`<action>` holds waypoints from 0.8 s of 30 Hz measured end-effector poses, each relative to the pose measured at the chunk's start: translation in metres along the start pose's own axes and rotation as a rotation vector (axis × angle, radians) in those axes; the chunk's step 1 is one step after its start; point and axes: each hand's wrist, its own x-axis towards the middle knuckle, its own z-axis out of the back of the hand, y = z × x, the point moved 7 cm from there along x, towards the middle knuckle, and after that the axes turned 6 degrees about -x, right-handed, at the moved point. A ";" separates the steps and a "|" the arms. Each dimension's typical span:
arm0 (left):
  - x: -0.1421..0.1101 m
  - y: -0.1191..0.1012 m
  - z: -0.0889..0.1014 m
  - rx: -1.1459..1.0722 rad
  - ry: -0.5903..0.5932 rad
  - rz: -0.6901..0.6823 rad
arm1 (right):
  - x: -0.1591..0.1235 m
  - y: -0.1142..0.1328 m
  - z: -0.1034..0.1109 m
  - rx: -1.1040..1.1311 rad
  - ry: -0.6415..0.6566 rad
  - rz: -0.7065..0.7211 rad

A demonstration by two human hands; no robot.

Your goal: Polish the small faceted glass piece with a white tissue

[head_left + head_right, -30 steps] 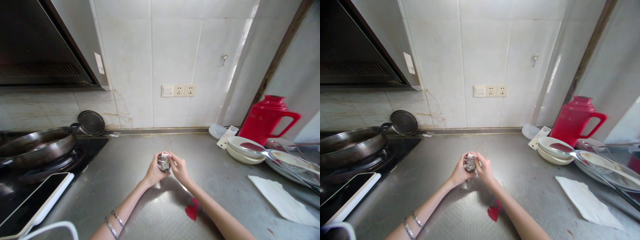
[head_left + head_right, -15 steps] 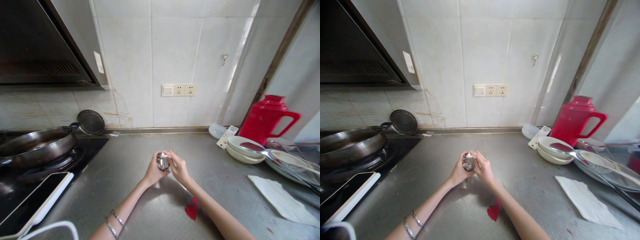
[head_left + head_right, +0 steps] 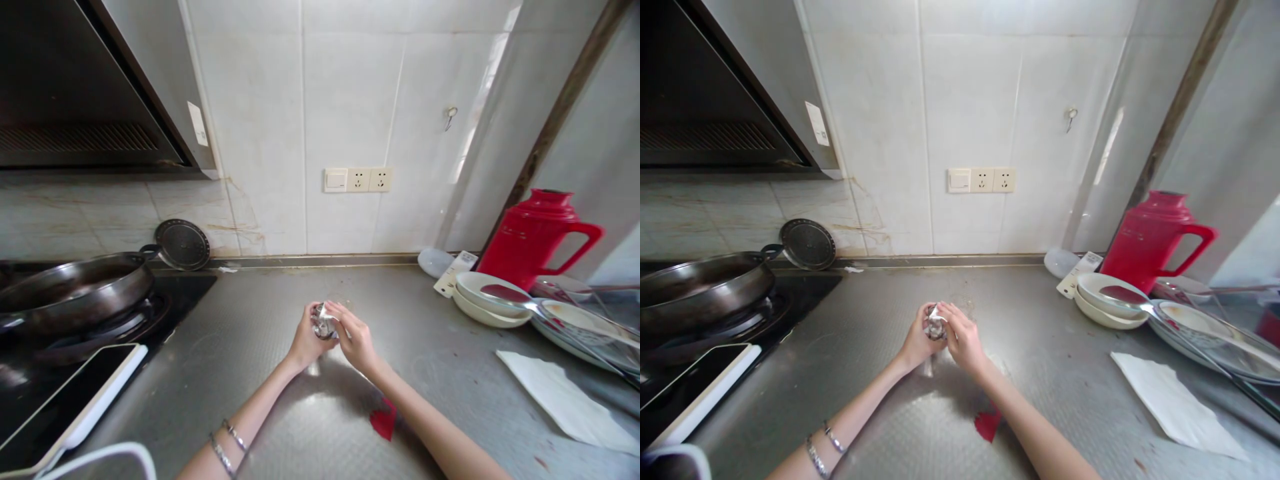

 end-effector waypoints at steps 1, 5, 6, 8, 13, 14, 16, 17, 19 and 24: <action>0.001 -0.001 0.000 -0.013 -0.006 -0.003 | -0.001 0.005 -0.002 -0.010 0.037 0.073; 0.002 -0.003 0.002 -0.033 -0.024 0.003 | 0.000 0.008 -0.002 -0.011 0.068 0.128; 0.002 -0.002 0.002 -0.038 -0.020 0.008 | 0.002 0.004 0.000 -0.006 0.040 0.078; 0.000 -0.001 0.002 -0.035 -0.010 0.023 | 0.003 -0.005 0.004 -0.008 -0.033 -0.047; 0.000 -0.005 0.001 -0.019 -0.008 0.015 | 0.003 0.000 0.005 -0.026 -0.022 0.012; 0.001 -0.005 0.000 -0.027 -0.007 0.011 | 0.002 0.004 0.003 -0.023 0.011 0.071; 0.001 -0.006 0.000 -0.045 -0.007 0.014 | 0.001 0.008 0.001 -0.010 0.055 0.140; 0.001 -0.006 0.001 -0.048 -0.008 0.020 | 0.001 0.007 0.001 -0.003 0.058 0.135; 0.001 -0.005 0.001 -0.026 -0.004 0.039 | 0.003 -0.002 0.003 0.016 0.020 0.028; -0.003 -0.012 -0.002 0.103 0.025 0.048 | 0.004 -0.024 0.006 0.055 -0.038 -0.247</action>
